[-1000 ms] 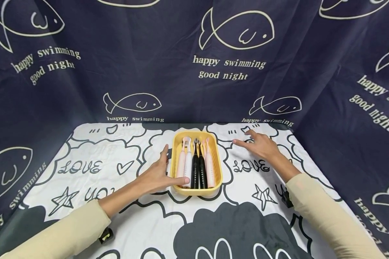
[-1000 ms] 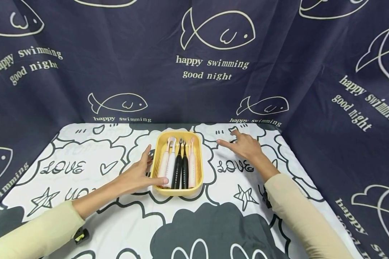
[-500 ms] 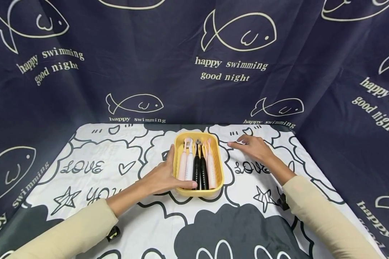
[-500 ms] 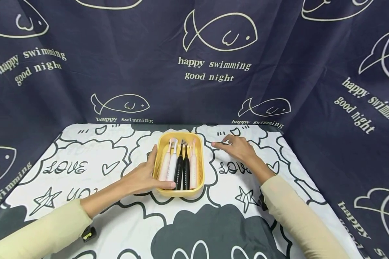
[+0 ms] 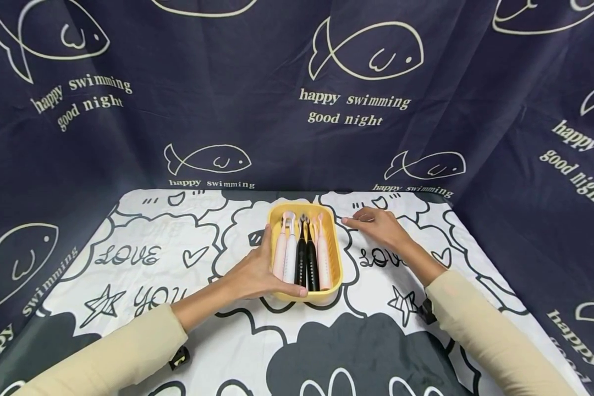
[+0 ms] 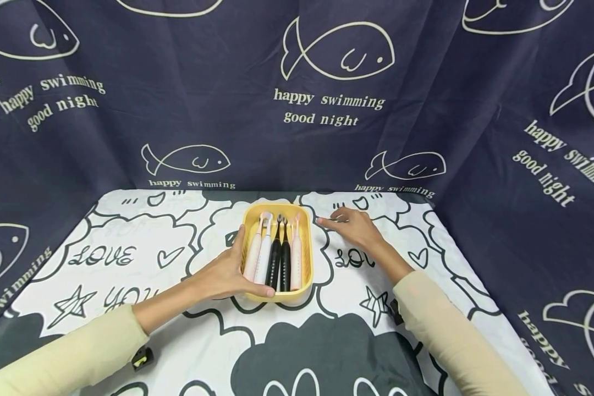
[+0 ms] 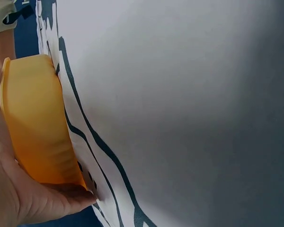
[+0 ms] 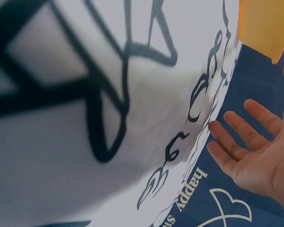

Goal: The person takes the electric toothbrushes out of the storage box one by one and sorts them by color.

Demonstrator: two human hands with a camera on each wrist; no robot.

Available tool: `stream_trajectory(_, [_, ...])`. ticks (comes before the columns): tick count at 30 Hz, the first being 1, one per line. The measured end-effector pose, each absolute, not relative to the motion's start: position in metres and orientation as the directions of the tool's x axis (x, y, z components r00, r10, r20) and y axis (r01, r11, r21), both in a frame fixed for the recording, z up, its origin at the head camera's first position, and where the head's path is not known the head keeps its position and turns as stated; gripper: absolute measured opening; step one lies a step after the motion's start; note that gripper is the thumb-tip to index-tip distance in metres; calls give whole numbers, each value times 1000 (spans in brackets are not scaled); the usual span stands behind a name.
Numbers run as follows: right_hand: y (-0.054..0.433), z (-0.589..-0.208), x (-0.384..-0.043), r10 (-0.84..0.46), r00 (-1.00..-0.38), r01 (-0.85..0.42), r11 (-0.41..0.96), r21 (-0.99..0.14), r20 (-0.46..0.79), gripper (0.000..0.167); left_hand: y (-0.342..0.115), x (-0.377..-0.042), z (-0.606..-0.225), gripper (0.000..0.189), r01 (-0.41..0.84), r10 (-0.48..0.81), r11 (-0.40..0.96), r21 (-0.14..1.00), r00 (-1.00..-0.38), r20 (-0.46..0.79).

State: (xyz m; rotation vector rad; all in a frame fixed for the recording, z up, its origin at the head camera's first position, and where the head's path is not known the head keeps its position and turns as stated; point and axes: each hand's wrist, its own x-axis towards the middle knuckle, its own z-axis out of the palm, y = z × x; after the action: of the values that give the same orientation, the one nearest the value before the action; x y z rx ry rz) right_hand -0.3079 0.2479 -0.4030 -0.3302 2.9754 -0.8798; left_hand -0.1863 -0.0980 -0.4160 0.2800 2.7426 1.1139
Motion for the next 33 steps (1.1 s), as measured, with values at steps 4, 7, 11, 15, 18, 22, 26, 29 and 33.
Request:
stream_trajectory(4, [244,-406,-305,-213,-976,-203,779,-593,54,61,-97,-186,-417,183,85,231,712,697,-966,-119])
stream_trajectory(7, [240,-407,-303,-206,-977,-195,743,-640,59,53,-96,-186,-418,184,77,227,719,691,-965,-129])
stream_trajectory(11, [235,-409,-299,-207,-977,-180,689,-702,47,51,-96,-186,-418,184,80,231,717,693,-964,-128])
stream_trajectory(15, [230,-409,-295,-222,-974,-167,610,-775,35,51,-96,-185,-420,184,84,236,710,699,-964,-124])
stream_trajectory(18, [226,-410,-294,-241,-970,-159,537,-828,29,49,-95,-185,-421,184,86,236,707,702,-964,-120])
stream_trajectory(22, [220,-410,-294,-297,-955,-132,453,-882,-10,49,-94,-185,-422,184,81,229,717,692,-965,-124])
stream_trajectory(26, [212,-409,-293,-344,-938,-109,406,-908,-41,46,-95,-185,-421,184,66,221,723,688,-965,-140])
stream_trajectory(29, [204,-408,-293,-357,-934,-120,402,-908,-34,44,-96,-185,-418,184,56,219,723,688,-964,-151])
stream_trajectory(33, [195,-406,-294,-343,-939,-163,475,-865,-11,40,-98,-186,-416,184,54,220,725,687,-963,-156])
